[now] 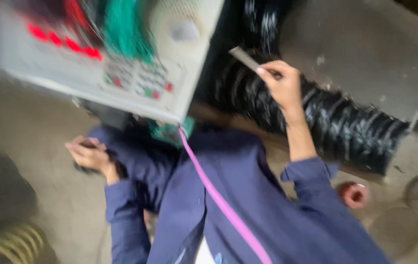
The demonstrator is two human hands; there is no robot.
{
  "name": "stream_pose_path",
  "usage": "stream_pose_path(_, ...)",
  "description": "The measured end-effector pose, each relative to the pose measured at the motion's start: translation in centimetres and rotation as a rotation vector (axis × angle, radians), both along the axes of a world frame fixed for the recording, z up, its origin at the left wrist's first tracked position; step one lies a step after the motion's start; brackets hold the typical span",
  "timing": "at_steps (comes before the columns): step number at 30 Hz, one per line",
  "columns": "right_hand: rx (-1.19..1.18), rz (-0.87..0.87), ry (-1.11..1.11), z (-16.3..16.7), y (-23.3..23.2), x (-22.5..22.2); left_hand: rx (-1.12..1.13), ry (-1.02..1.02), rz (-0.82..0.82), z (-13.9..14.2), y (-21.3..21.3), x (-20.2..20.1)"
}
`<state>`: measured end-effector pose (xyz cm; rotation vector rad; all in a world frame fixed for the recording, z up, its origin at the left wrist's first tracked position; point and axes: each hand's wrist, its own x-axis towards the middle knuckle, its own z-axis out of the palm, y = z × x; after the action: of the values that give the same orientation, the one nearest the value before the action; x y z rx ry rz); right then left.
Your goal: The person sits on the floor and feeds bundles of black wires into a wire processing machine. They operate the machine's control panel, collect processed wires, and tie them into bundles using a pink strap.
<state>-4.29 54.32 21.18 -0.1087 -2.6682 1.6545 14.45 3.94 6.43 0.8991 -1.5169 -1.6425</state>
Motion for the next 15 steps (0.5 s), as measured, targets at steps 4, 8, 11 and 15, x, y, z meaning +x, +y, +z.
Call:
stream_pose_path(4,0.403,0.228,0.011,-9.7,5.4,0.4,-0.091,-0.065,0.018,5.6,12.6,2.0)
stream_pose_path(8,0.507,0.321,0.063,-13.8,8.8,-0.1,-0.62,-0.136,-0.46,15.6,24.7,3.5)
stream_pose_path(11,0.541,0.386,0.109,-13.8,10.5,-1.0,-0.705,0.016,-0.808,20.3,29.7,1.8)
stream_pose_path(15,0.555,0.429,0.064,-12.7,12.8,-1.7,-0.108,-0.172,-1.238,19.7,33.0,-0.3)
